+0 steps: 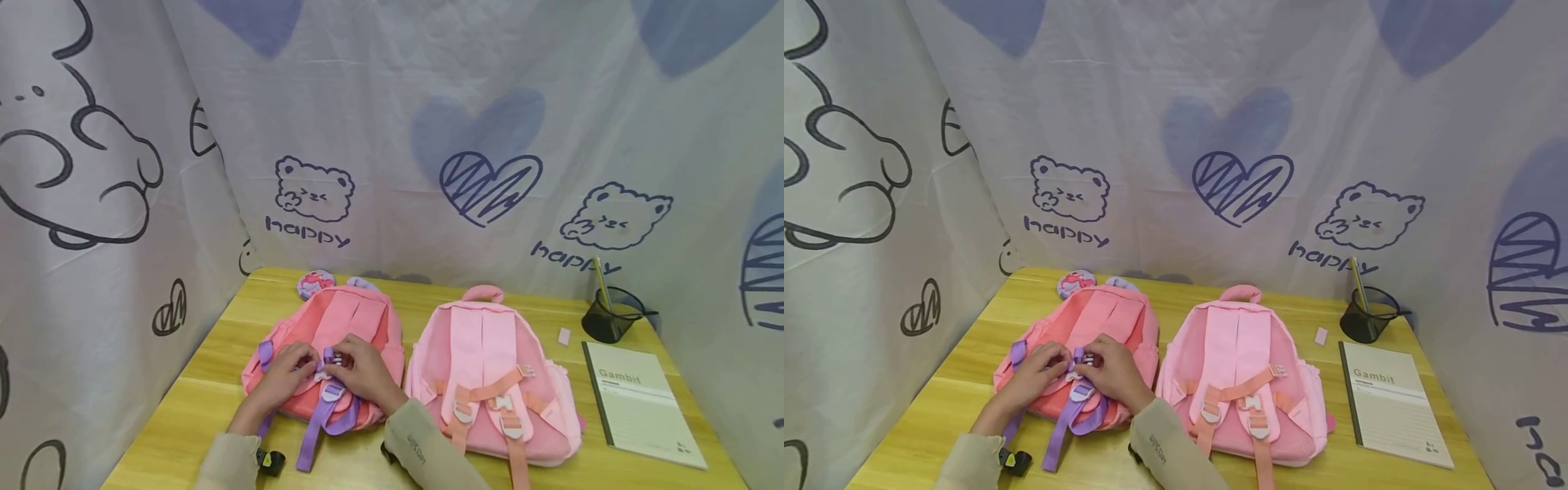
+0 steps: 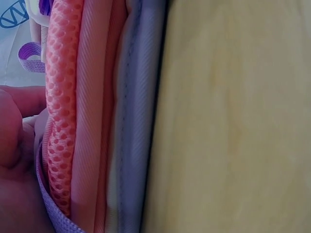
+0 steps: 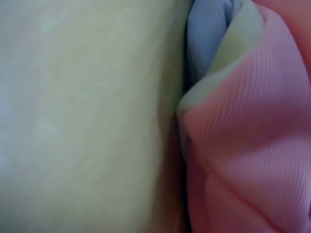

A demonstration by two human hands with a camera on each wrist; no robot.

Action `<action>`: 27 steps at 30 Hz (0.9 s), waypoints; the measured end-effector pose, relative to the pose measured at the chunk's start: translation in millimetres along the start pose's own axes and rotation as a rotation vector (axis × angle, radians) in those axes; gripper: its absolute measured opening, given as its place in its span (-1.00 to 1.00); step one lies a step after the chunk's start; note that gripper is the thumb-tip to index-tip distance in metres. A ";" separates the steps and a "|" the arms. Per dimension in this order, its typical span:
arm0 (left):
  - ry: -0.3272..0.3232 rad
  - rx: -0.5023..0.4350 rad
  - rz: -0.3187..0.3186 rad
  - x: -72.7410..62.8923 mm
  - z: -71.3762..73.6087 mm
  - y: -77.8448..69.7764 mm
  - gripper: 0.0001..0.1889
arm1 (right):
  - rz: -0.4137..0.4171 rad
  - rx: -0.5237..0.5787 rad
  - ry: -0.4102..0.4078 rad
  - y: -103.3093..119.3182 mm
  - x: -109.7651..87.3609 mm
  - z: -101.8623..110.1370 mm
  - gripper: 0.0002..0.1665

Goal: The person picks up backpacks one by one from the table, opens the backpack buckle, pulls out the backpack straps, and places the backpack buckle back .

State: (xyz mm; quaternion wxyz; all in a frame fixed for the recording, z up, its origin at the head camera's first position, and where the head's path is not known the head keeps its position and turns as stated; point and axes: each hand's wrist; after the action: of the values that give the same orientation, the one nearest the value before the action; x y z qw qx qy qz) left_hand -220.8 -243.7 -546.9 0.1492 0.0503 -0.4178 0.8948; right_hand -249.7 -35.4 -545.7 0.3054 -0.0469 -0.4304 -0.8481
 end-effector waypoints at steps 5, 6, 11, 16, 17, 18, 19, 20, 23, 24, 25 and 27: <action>-0.023 0.023 -0.014 0.2 0.9 -3.3 -0.83 | 0.015 -0.027 -0.006 -1.0 1.2 -0.9 -0.67; -0.025 0.027 -0.016 0.5 1.2 -4.0 -0.83 | 0.015 -0.031 -0.010 -1.0 1.5 -0.9 -0.67; -0.023 0.020 -0.015 2.5 2.6 -6.1 -0.82 | 0.001 -0.020 -0.030 0.6 1.3 0.2 -0.68; -0.017 0.017 -0.002 1.1 2.9 -6.2 -0.81 | 0.009 -0.011 -0.051 1.5 0.0 0.4 -0.65; -0.022 0.019 -0.003 0.9 2.8 -6.2 -0.81 | 0.011 -0.010 -0.059 1.3 -0.1 0.2 -0.65; -0.026 0.018 -0.003 0.6 3.0 -6.2 -0.81 | 0.014 -0.009 -0.066 1.4 -0.1 0.3 -0.64; -0.031 0.018 -0.002 0.5 3.0 -6.4 -0.82 | 0.016 -0.006 -0.073 1.5 -0.2 0.3 -0.64; -0.032 0.011 -0.004 0.4 3.2 -6.4 -0.82 | 0.017 -0.003 -0.077 1.4 -0.4 0.1 -0.64; -0.018 -0.015 -0.003 0.5 3.0 -6.9 -0.87 | 0.012 0.007 -0.080 1.0 -0.7 0.3 -0.65; -0.007 -0.037 -0.004 0.6 2.8 -6.9 -0.89 | 0.008 0.012 -0.078 0.8 -0.9 0.4 -0.65; 0.002 -0.065 -0.009 0.9 2.5 -6.7 -0.91 | 0.004 0.017 -0.076 0.4 -1.1 0.5 -0.65; 0.027 -0.120 -0.015 1.7 1.8 -6.4 -0.92 | -0.001 0.026 -0.075 -0.6 -1.4 1.0 -0.64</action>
State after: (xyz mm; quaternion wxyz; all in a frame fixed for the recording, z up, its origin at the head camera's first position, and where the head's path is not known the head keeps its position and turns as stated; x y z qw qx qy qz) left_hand -220.5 -240.9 -540.7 0.1645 0.0325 -0.4682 0.8675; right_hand -249.1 -33.8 -546.1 0.2891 -0.0743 -0.4527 -0.8402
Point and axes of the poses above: each hand's wrist, its own x-axis towards the middle knuckle, its own z-axis out of the back of the hand, y = z × x, and after that the axes turned 1 degree about -x, right-handed
